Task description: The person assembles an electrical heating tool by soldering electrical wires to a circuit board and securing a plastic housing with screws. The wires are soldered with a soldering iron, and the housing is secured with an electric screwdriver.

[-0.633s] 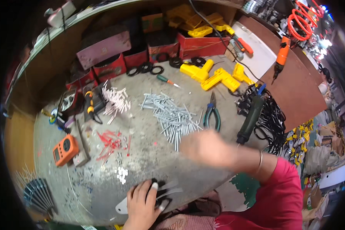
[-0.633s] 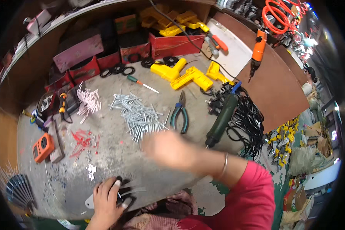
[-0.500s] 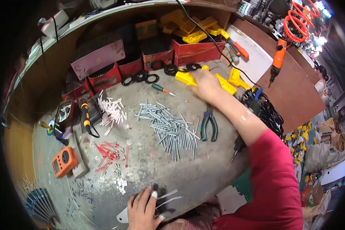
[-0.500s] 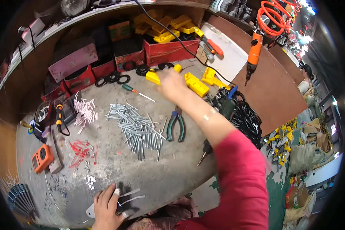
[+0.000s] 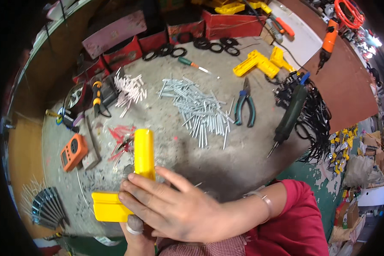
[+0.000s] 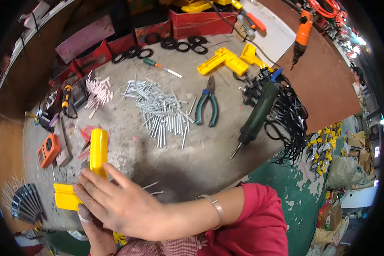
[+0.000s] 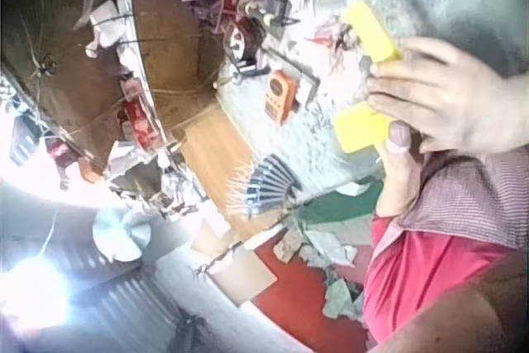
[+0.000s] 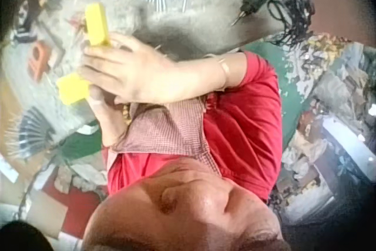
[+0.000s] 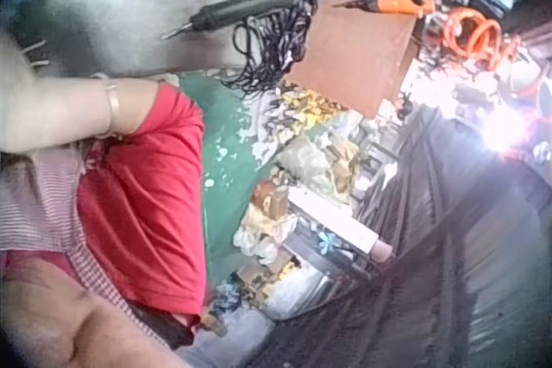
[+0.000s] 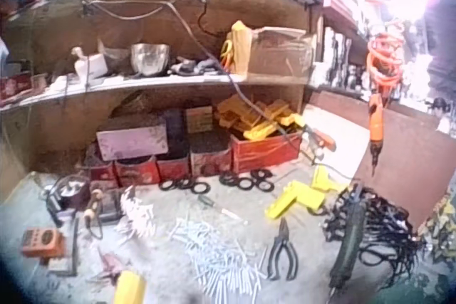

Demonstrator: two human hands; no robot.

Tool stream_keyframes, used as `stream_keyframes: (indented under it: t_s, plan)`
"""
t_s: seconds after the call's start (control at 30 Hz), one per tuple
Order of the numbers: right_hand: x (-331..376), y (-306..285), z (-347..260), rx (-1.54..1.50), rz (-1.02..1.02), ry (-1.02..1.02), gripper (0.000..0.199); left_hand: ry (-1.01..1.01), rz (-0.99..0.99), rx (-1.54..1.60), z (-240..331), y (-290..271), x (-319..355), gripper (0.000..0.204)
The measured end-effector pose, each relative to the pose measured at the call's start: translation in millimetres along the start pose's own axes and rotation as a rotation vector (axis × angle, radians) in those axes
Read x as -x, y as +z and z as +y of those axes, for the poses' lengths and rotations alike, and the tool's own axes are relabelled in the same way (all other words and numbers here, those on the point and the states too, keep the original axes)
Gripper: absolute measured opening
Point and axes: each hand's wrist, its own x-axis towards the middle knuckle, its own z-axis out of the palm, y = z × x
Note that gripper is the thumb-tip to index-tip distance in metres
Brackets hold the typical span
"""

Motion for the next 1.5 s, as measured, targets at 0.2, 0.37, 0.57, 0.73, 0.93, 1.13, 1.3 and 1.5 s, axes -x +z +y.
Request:
stream_keyframes:
  t_s: [0.2, 0.37, 0.57, 0.73, 0.93, 1.13, 1.3, 1.5]
  plan:
    - [12, -49, 163, 0.322, -0.034, 0.576, 0.018, 0.219, 0.071, -0.171, 16, -13, -2, 0.103]
    - [7, -31, 214, 0.634, -0.325, 0.552, 0.023, 0.224, 0.077, -0.156, 13, -34, 11, 0.084]
    - [3, -47, 219, 0.613, -0.368, 0.522, 0.015, 0.31, 0.111, -0.153, 22, -76, 22, 0.065]
    - [5, -59, 239, 0.716, -0.417, 0.405, 0.015, 0.164, -0.009, -0.373, 18, -81, 26, 0.052]
    - [-7, -57, 93, 0.394, -0.253, 0.133, 0.009, 0.482, -0.169, -0.459, -13, -43, 3, 0.066]
    - [-31, -63, -9, 0.045, -0.009, 0.081, 0.011, 0.055, -0.272, -0.063, 6, -16, -7, 0.049]
    - [-41, -53, 12, 0.017, -0.097, -0.124, 0.013, 0.055, -0.242, 0.01, 22, -23, 2, 0.044]
    - [-35, -67, 18, 0.008, -0.175, -0.118, 0.014, 0.222, -0.207, -0.286, 6, -18, 2, 0.046]
